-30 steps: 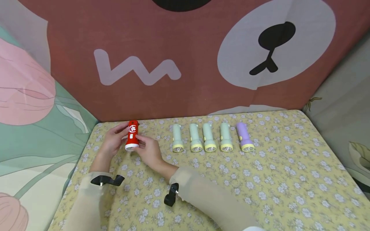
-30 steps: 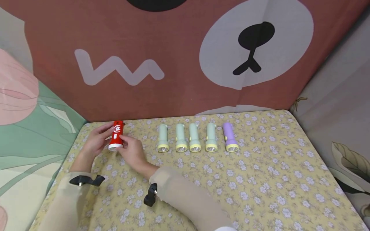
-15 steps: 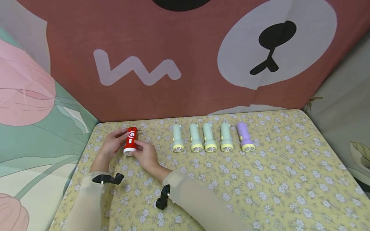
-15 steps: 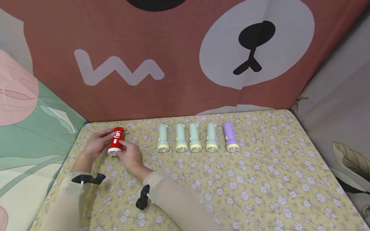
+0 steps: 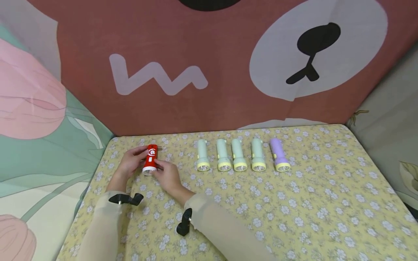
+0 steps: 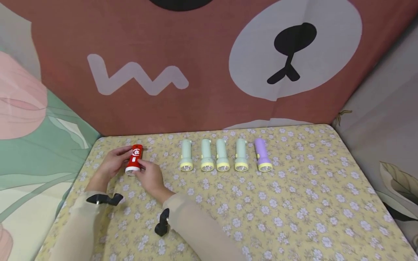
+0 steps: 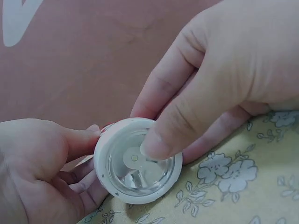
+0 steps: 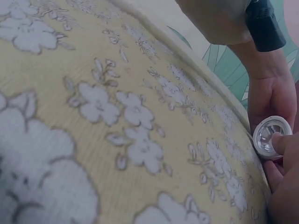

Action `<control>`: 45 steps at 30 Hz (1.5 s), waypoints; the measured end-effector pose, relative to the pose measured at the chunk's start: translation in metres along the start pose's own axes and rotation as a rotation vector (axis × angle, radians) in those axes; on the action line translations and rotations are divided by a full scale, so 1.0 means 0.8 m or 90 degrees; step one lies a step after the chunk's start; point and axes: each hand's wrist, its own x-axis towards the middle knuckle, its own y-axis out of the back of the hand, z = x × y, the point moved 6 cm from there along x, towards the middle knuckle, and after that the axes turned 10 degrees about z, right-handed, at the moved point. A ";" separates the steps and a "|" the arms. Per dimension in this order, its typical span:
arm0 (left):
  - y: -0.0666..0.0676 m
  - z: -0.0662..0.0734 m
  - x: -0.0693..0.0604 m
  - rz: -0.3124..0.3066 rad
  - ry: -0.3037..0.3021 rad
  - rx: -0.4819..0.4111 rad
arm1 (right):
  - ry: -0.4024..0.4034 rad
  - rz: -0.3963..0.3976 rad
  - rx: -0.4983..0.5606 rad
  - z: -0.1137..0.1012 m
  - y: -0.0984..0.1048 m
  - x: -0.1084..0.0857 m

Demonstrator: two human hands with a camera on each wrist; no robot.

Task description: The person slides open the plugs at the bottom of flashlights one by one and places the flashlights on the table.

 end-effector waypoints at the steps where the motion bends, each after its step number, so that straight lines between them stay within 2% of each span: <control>1: 0.000 0.001 0.000 -0.001 -0.003 0.008 | 0.006 -0.001 -0.009 0.000 0.001 0.000; 8: 0.002 0.003 0.002 -0.008 0.004 0.011 | 0.066 -0.022 -0.143 0.002 -0.004 0.000; 10: 0.003 0.004 0.002 -0.009 0.003 0.012 | 0.081 -0.021 -0.162 0.001 -0.005 0.000; 16: 0.001 0.009 0.002 0.002 0.003 0.013 | 0.100 0.003 -0.171 -0.001 -0.004 0.002; 20: 0.001 0.009 0.003 0.013 0.012 0.018 | 0.099 0.000 -0.185 -0.001 -0.003 0.001; 26: 0.002 0.007 0.005 0.029 0.011 0.018 | 0.143 0.006 -0.240 -0.004 -0.003 0.000; 32: 0.003 0.002 0.004 0.034 0.014 0.014 | 0.182 0.015 -0.249 -0.009 -0.002 -0.004; 39: 0.006 -0.002 0.001 0.036 0.019 0.016 | 0.144 -0.005 -0.243 -0.009 -0.003 -0.004; 45: 0.005 -0.001 -0.002 0.029 0.020 0.014 | 0.123 -0.018 -0.206 -0.009 -0.001 -0.009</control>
